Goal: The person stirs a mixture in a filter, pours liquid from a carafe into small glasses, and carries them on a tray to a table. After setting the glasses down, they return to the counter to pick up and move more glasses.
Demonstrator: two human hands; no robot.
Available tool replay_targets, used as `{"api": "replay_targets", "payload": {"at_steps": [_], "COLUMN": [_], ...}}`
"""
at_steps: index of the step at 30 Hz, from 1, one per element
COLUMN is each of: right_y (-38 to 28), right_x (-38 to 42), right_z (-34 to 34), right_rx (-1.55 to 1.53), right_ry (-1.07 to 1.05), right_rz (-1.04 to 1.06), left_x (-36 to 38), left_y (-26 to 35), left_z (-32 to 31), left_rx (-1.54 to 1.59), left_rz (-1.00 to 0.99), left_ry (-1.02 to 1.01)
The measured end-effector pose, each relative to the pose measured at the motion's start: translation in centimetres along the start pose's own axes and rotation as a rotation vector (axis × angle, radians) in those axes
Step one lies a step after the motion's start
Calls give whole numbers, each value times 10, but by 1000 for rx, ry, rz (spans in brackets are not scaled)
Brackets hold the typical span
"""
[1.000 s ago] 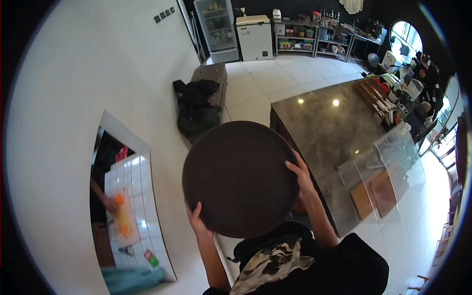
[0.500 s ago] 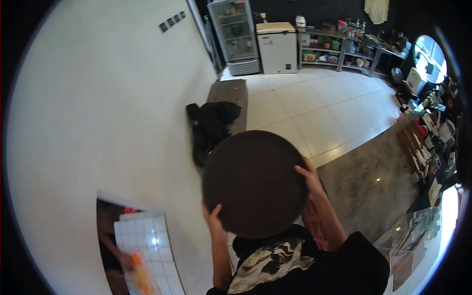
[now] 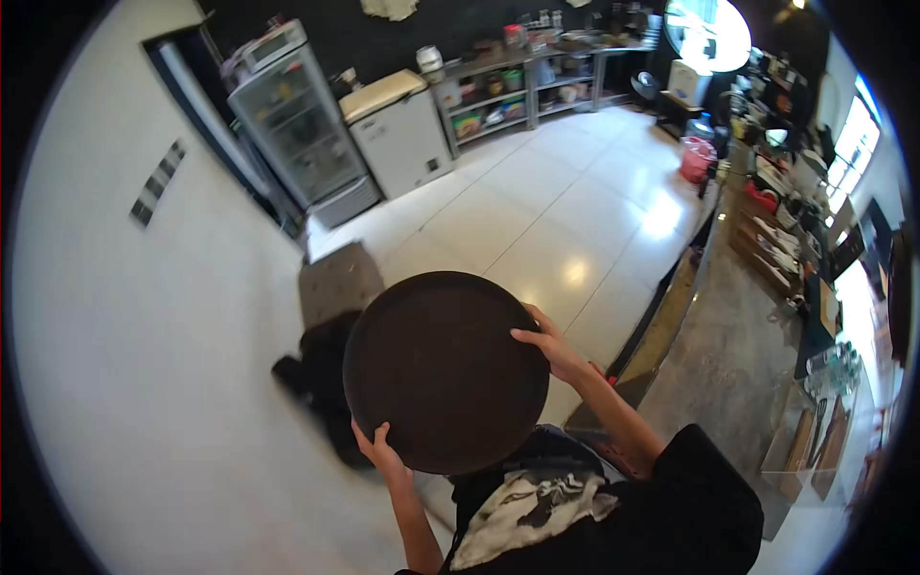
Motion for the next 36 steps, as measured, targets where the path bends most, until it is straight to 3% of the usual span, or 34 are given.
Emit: {"api": "replay_targets", "payload": {"at_steps": [6,8,15,19,21,23,27,28,29,30,33,35,36], "right_y": [-28,-18,-10,9,24,41,84,101,116,132,120,131,126], "right_x": [11,46,140,195,206,217,231,231,233,237,241,246,242], "right_z": [87,117,207,212,233,239,244,245,247,250,245,251,254], "right_rx": [-287,-397,-646,-806,-849,-725,-678,-619,-544,-468,-227,-170,-139], "right_ry": [599,801,1441,1846,1981,2302,2611,2689,2745,2753,2722,2895,2964], "right_rz": [318,442,741,777,742,635,269,-7,-280,-433,-986,-979,-776], "left_x": [-115,-100,49,179,239,301,385,396,405,411,402,383,366], "left_y": [-69,-74,-144,-165,-175,-217,-241,-244,-250,-255,-252,-242,-235], "left_z": [-199,-283,-544,-605,-636,-646,-636,-629,-625,-624,-635,-655,-671], "left_rx": [-133,32,55,85,88,136,168,146,173,197,260,319,306], "left_rz": [76,163,135,32,-167,-107,-27,31,-43,-122,-16,-84,-93], "left_ry": [-600,-923,-1670,-2007,-2095,-2171,-2335,-2389,-2415,-2434,-2407,-2502,-2463]}}
Point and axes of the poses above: each hand's wrist, its own x-axis away from the middle knuckle, its own z-axis out of the back of the hand, y = z × x, the point moved 1 cm from there along -x, towards the middle knuckle, and after that the axes turned 13 degrees about -z, right-handed, at the moved point
